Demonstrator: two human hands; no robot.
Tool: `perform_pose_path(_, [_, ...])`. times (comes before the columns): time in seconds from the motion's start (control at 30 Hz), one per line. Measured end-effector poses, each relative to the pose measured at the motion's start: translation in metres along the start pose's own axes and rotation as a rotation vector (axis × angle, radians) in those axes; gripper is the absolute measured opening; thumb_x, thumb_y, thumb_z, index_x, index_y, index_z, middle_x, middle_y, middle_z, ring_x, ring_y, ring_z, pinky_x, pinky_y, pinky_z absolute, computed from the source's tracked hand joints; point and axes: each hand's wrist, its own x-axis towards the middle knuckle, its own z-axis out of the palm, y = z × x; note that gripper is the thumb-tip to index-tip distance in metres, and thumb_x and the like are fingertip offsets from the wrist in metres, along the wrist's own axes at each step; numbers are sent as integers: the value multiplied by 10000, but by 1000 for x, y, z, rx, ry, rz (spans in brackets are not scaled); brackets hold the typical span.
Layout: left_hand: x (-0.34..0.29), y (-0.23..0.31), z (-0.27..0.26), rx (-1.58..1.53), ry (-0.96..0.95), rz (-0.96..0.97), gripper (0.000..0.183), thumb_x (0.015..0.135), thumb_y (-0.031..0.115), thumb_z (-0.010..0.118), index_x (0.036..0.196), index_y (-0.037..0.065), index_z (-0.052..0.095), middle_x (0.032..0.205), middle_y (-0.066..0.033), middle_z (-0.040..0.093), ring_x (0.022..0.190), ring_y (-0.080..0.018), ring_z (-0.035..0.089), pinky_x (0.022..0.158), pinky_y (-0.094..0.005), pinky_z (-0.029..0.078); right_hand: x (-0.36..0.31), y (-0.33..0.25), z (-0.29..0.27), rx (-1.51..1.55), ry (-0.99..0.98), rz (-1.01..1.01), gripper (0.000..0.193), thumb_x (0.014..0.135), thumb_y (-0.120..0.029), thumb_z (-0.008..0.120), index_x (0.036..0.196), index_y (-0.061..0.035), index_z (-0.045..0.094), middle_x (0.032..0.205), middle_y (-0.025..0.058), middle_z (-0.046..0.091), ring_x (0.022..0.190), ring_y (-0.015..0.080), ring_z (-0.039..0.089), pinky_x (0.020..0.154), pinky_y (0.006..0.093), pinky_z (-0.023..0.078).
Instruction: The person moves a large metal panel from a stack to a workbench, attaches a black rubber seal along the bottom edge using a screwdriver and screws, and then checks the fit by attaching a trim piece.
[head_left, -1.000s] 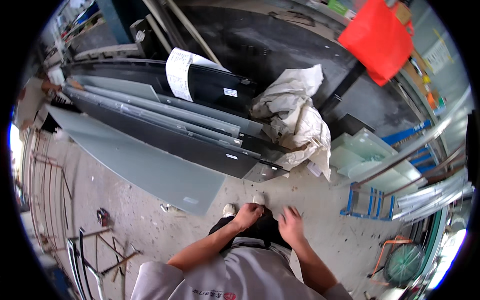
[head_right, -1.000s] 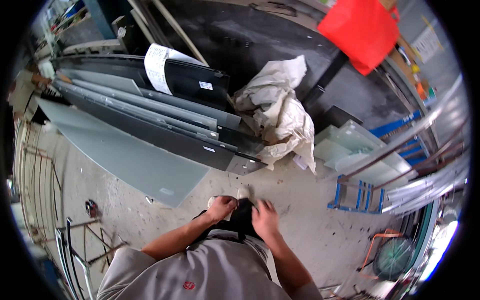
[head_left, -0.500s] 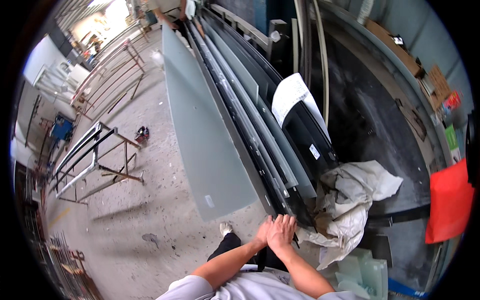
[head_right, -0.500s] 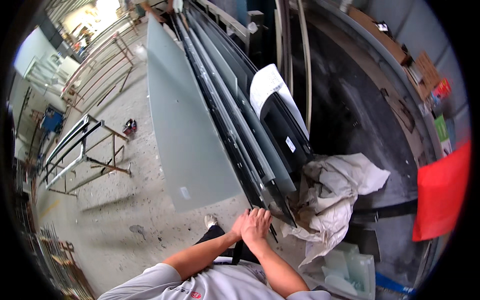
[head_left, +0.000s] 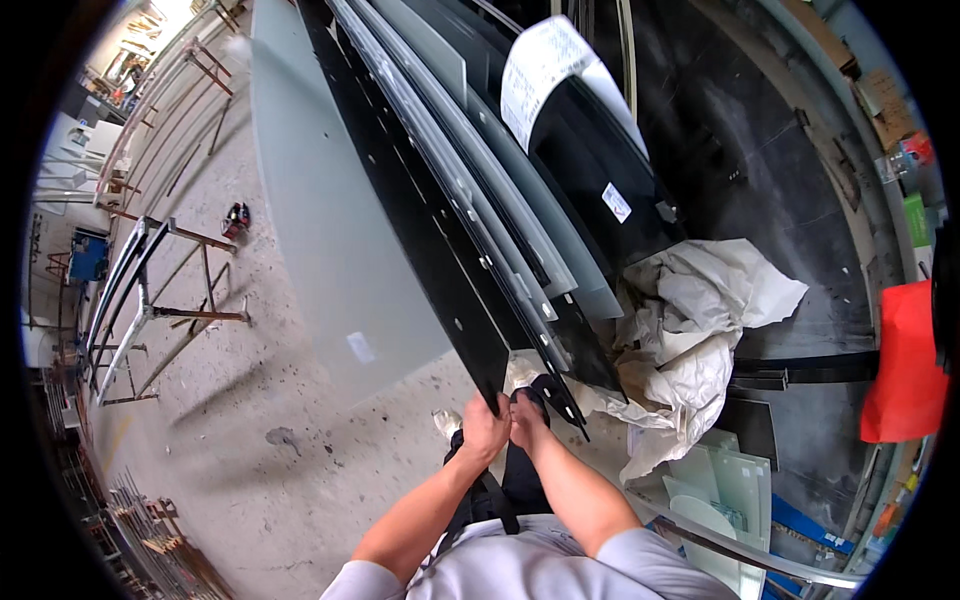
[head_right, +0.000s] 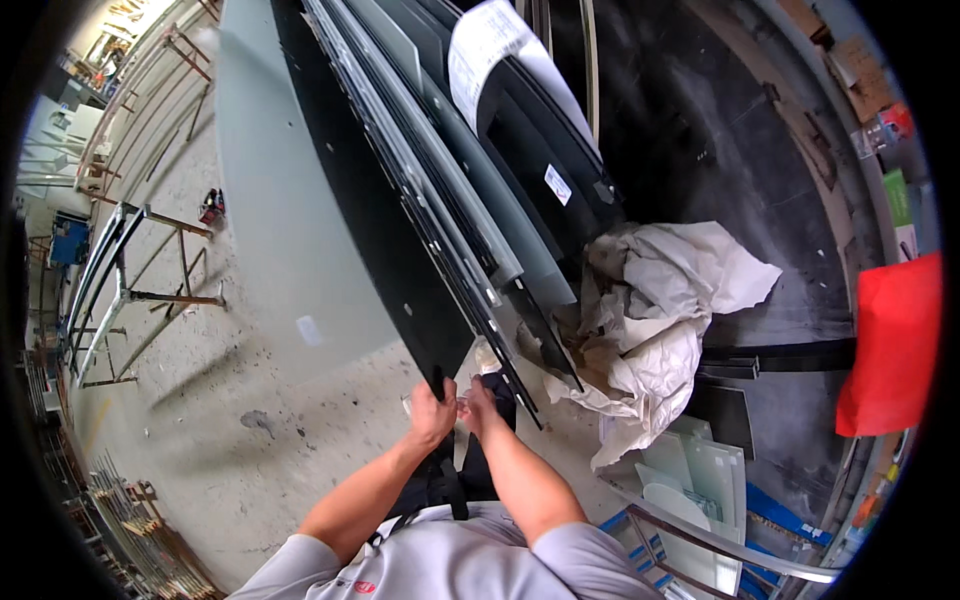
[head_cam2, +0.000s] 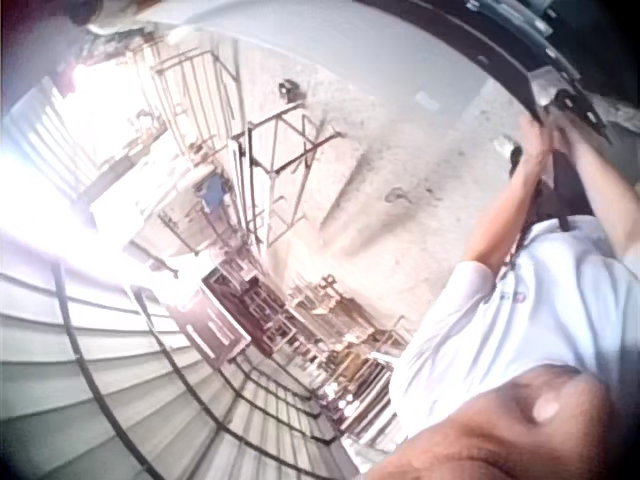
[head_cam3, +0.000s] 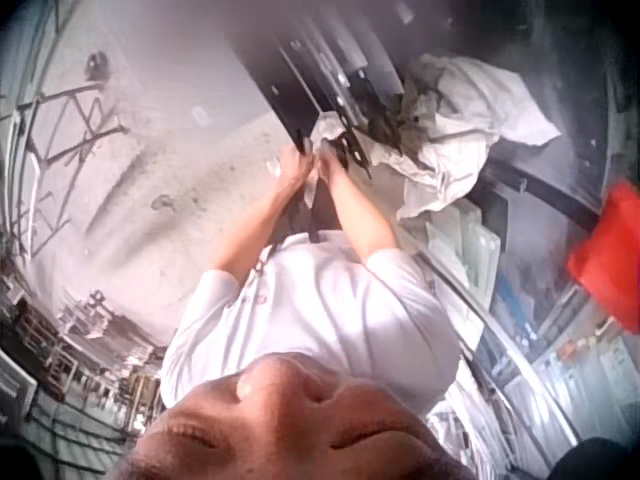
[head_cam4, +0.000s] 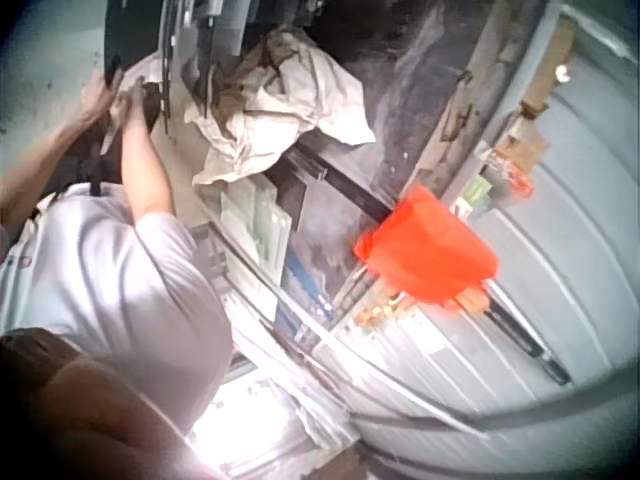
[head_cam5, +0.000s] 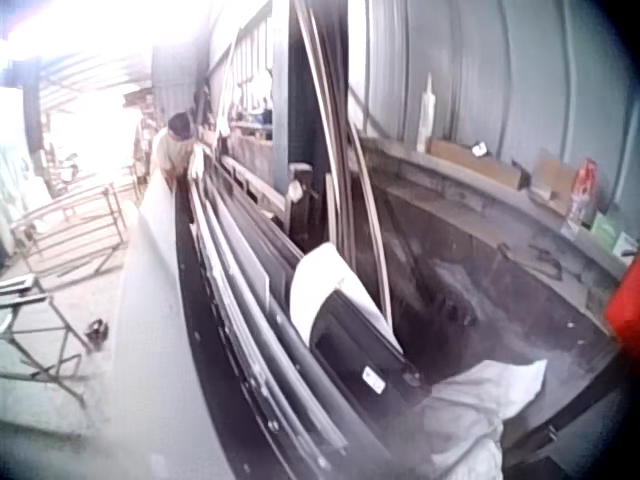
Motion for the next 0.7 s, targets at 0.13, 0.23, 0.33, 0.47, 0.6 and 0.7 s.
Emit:
perform_pose_path(0.13, [-10,-4,-2,-54,91,29,148,897,72,528,904,-7,653,748,-213,652,701,-387,661,606,-440,502,94,18,10,151,220,105,425,967,-523,491,1030,-103,466,735,81,473,588,207,489,541,327,476])
perform_pose_path(0.23, [-5,-13,-4,-25,68,60,72,863,23,547,821,-14,593,655,-220,585,633,-417,622,545,-450,460,155,13,18,221,259,81,413,966,-513,488,1029,-105,469,739,79,478,588,207,491,536,327,472])
perform_pose_path(0.33, [-4,-14,-6,-141,111,51,70,832,-1,582,769,-3,551,587,-194,532,545,-427,568,477,-440,421,202,6,13,268,282,37,400,966,-502,486,1027,-108,472,742,77,484,588,207,493,532,327,468])
perform_pose_path(0.47, [5,-9,-26,-44,-33,123,141,849,-43,528,985,-68,554,749,-106,574,623,-223,558,581,-324,462,257,-5,-1,315,321,-33,382,965,-488,483,1025,-111,477,746,73,490,588,207,495,526,328,463])
perform_pose_path(0.6, [8,-16,-21,-67,-35,79,184,832,-54,516,1012,-67,552,772,-109,575,629,-229,566,583,-317,466,307,-16,-17,359,331,-90,366,964,-475,480,1023,-114,481,750,70,497,588,206,498,520,328,459])
perform_pose_path(0.7, [14,-6,-20,-21,121,213,145,817,-54,507,940,-41,584,717,-89,555,602,-200,544,565,-305,462,337,-38,-22,396,313,-143,353,964,-464,478,1022,-116,484,754,68,502,588,206,500,516,328,455])
